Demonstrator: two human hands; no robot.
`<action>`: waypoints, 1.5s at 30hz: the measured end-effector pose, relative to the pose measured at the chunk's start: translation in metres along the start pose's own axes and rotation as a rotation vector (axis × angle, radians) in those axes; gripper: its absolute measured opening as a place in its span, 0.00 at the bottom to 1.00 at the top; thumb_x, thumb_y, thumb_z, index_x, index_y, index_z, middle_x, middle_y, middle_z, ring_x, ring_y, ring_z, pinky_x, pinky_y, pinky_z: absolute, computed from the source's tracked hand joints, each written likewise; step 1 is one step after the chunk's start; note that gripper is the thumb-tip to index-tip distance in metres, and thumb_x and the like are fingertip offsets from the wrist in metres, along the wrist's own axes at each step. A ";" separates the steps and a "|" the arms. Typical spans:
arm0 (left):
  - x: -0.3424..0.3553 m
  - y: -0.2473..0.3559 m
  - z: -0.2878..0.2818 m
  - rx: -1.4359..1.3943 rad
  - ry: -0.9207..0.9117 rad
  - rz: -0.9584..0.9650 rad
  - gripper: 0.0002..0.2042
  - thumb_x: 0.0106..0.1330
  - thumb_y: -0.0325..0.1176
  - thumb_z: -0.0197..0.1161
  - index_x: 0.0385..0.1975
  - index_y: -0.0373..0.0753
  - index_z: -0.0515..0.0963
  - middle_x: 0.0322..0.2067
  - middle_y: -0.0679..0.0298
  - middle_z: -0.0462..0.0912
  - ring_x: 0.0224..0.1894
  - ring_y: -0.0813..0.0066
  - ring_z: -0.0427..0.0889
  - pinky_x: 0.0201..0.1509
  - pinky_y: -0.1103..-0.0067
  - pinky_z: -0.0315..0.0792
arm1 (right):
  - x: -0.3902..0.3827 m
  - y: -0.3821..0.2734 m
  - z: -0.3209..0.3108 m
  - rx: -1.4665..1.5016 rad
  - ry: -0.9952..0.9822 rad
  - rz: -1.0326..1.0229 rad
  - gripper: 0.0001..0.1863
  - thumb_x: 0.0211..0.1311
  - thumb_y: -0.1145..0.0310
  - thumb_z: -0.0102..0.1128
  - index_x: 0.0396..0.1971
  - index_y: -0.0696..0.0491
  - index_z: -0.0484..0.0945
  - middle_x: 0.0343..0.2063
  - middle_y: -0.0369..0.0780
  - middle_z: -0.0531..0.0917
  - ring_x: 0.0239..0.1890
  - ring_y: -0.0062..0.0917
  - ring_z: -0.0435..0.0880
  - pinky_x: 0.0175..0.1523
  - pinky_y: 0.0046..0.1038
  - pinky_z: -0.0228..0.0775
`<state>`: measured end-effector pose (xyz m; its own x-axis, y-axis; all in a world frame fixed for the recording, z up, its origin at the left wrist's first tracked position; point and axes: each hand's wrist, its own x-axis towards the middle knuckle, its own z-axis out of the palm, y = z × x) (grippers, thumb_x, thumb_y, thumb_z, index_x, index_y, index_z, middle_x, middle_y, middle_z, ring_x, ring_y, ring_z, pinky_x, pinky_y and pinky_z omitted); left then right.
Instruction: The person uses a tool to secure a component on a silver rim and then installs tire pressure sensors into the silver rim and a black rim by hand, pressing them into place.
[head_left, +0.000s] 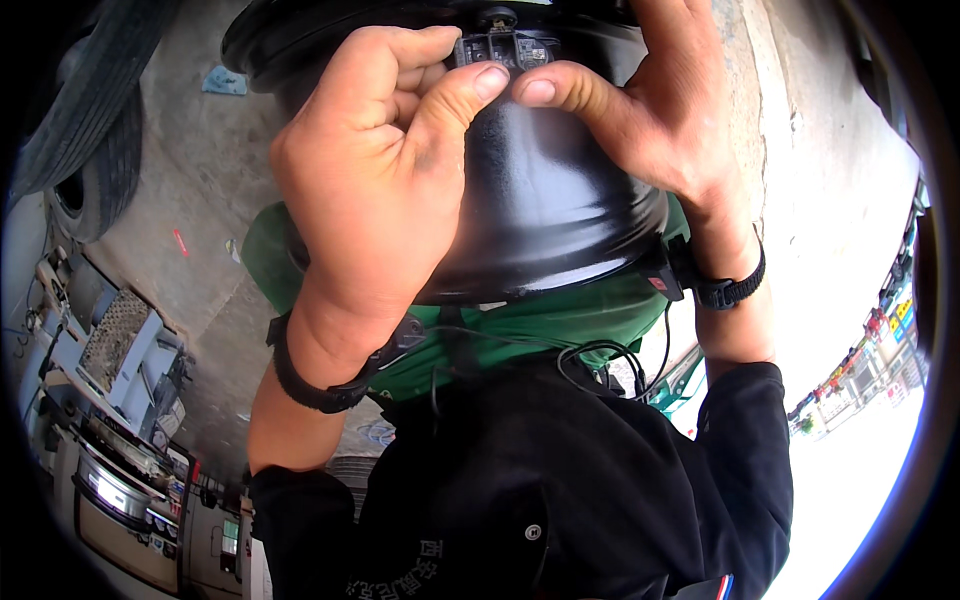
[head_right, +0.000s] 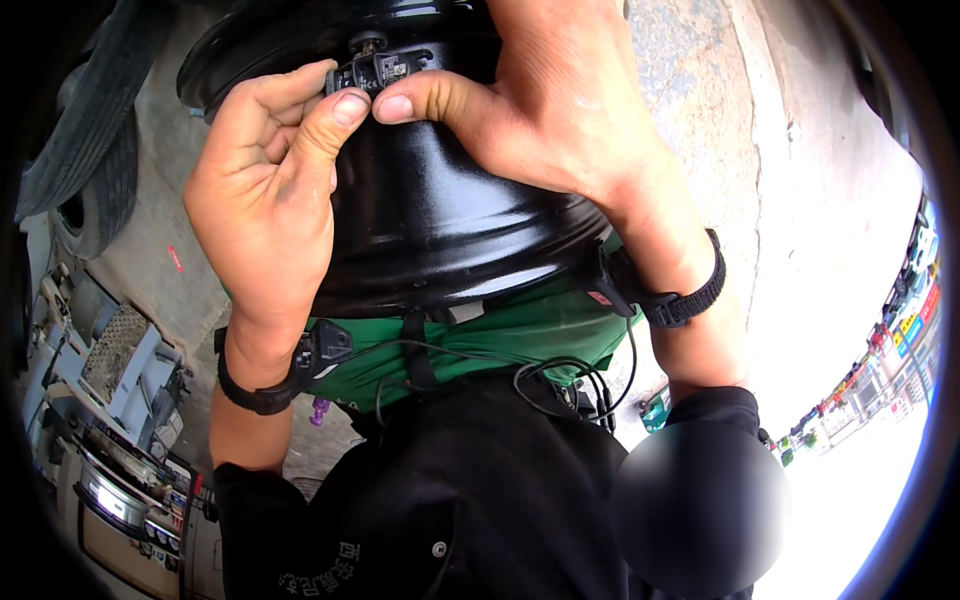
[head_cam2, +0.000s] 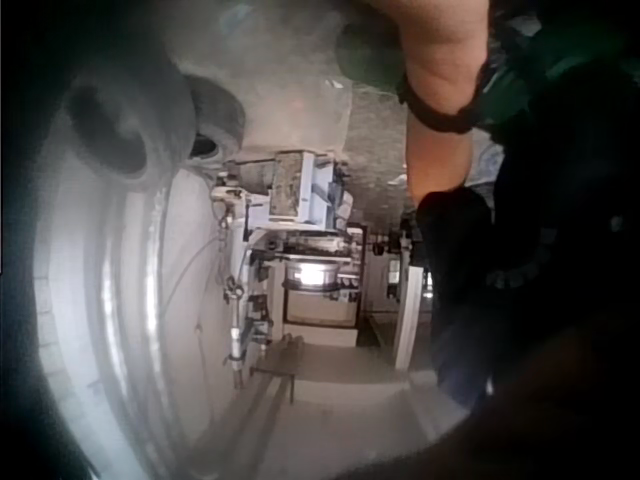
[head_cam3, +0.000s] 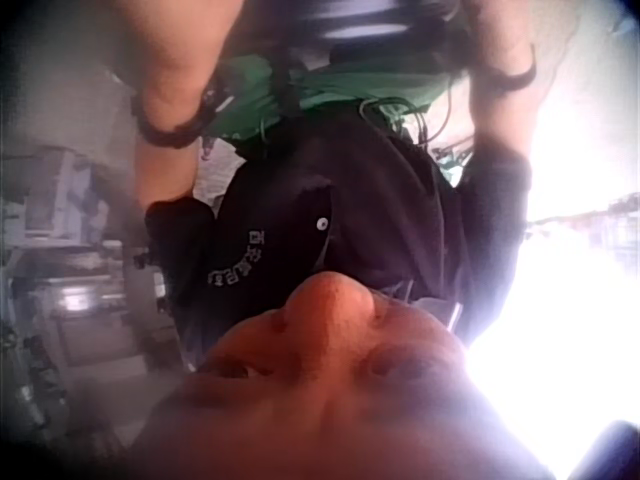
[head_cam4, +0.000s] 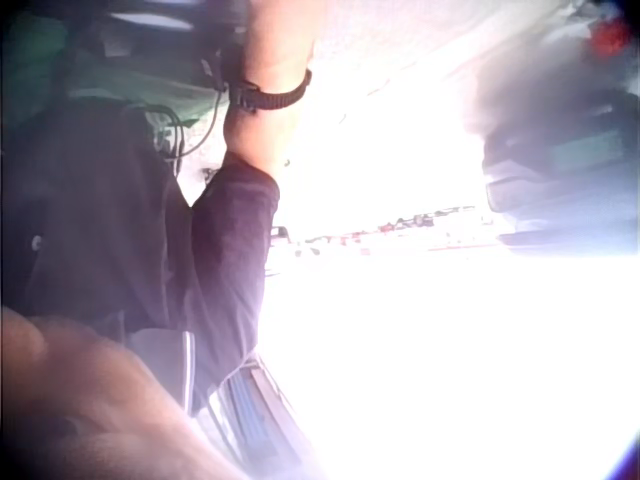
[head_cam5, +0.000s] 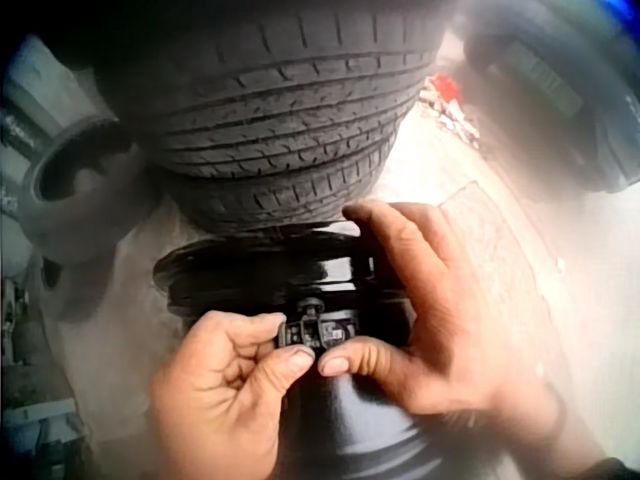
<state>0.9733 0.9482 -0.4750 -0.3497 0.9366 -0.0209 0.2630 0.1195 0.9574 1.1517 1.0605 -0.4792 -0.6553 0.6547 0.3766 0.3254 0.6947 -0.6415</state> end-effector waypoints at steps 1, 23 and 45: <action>0.000 0.000 0.000 0.001 -0.003 -0.002 0.10 0.68 0.26 0.71 0.45 0.30 0.82 0.31 0.68 0.86 0.27 0.91 0.75 0.27 0.90 0.65 | -0.001 0.001 0.002 0.031 0.016 0.008 0.53 0.47 0.48 0.82 0.66 0.65 0.66 0.55 0.52 0.72 0.57 0.42 0.74 0.60 0.37 0.71; -0.003 -0.010 0.002 -0.126 0.013 0.156 0.10 0.68 0.21 0.70 0.46 0.28 0.81 0.33 0.65 0.87 0.35 0.87 0.82 0.40 0.89 0.74 | -0.002 0.013 0.013 -0.014 0.082 -0.068 0.54 0.46 0.45 0.81 0.65 0.67 0.67 0.56 0.53 0.72 0.57 0.43 0.76 0.62 0.38 0.71; 0.005 0.003 0.004 0.099 0.043 0.135 0.10 0.58 0.22 0.74 0.37 0.34 0.80 0.22 0.68 0.79 0.21 0.82 0.77 0.27 0.84 0.72 | 0.004 0.001 -0.012 -0.075 -0.066 0.070 0.49 0.49 0.42 0.78 0.65 0.58 0.70 0.53 0.48 0.74 0.55 0.41 0.72 0.64 0.40 0.60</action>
<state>0.9763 0.9552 -0.4732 -0.3425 0.9318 0.1199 0.3965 0.0276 0.9176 1.1579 1.0673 -0.4701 -0.6720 0.6832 0.2857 0.4204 0.6695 -0.6124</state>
